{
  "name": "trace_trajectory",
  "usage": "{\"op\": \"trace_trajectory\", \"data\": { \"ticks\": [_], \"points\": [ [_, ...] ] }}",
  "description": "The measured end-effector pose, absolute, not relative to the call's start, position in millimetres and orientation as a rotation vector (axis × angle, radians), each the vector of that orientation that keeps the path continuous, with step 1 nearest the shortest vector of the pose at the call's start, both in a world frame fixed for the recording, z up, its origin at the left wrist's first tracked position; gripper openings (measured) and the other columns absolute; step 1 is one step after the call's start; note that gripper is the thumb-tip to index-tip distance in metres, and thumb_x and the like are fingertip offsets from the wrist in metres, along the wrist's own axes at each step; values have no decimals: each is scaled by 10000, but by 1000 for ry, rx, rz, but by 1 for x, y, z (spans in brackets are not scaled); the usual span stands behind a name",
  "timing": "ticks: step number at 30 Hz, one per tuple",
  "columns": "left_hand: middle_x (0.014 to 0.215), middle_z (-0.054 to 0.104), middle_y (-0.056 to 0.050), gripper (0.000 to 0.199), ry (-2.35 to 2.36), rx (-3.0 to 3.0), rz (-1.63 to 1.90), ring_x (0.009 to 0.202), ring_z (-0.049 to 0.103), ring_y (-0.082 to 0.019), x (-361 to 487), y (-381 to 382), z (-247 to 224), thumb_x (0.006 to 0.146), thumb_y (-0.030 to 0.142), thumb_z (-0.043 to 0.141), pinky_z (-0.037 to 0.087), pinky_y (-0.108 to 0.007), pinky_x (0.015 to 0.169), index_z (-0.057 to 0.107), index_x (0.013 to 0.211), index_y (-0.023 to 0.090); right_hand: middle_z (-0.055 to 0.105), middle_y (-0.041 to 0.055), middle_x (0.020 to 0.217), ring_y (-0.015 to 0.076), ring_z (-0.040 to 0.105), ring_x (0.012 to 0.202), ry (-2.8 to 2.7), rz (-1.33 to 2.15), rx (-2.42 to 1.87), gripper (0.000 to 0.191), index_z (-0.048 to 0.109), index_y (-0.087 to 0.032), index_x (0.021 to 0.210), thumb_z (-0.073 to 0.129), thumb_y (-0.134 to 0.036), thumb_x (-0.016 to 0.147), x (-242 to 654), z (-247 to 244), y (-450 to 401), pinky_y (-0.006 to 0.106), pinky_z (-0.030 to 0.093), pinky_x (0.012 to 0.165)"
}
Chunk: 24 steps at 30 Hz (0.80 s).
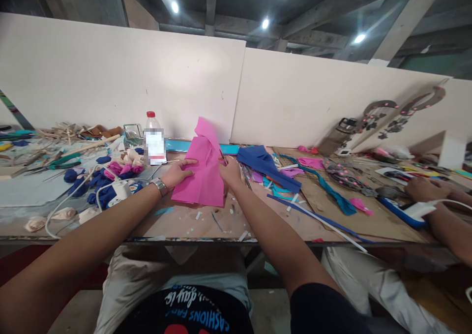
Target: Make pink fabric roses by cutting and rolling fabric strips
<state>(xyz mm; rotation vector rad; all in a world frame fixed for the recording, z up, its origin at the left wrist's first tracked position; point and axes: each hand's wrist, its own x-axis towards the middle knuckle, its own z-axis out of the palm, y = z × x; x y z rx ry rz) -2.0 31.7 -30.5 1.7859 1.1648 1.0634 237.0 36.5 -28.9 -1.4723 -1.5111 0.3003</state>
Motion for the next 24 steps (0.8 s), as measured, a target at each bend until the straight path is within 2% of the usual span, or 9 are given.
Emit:
{"op": "trace_trajectory", "data": {
  "ticks": [6, 11, 16, 24],
  "points": [
    [1427, 598, -71, 648, 1068, 1710, 987, 1135, 640, -265, 0, 27, -32, 724, 191, 726, 556, -339, 872, 636, 1362, 260, 716, 80, 1060, 240, 622, 963, -1520, 181, -1493, 325, 735, -193, 1084, 570, -239, 808, 239, -19, 32, 362, 455, 913],
    [1496, 530, -109, 786, 990, 1627, 1108, 1203, 603, -283, 1, 29, -33, 711, 175, 744, 554, -388, 926, 528, 1463, 245, 700, 82, 987, 231, 616, 908, -1497, 173, -1465, 306, 718, -179, 1044, 522, -360, 894, 236, -15, 30, 347, 452, 855],
    [1491, 519, -114, 773, 995, 1577, 1309, 1254, 562, -284, 1, 33, -34, 711, 167, 753, 502, -407, 1026, 533, 1449, 231, 711, 49, 915, 203, 608, 831, -1556, 239, -1411, 304, 702, -193, 944, 502, -422, 929, 231, -20, 31, 304, 433, 767],
    [1364, 599, -93, 709, 850, 1393, 1470, 1105, 615, -222, 1, 37, -33, 689, 241, 789, 533, -329, 898, 562, 1361, 230, 642, 0, 763, 175, 547, 737, -1634, 312, -1367, 238, 630, -200, 768, 556, -401, 873, 225, -31, 33, 276, 388, 711]
  ]
}}
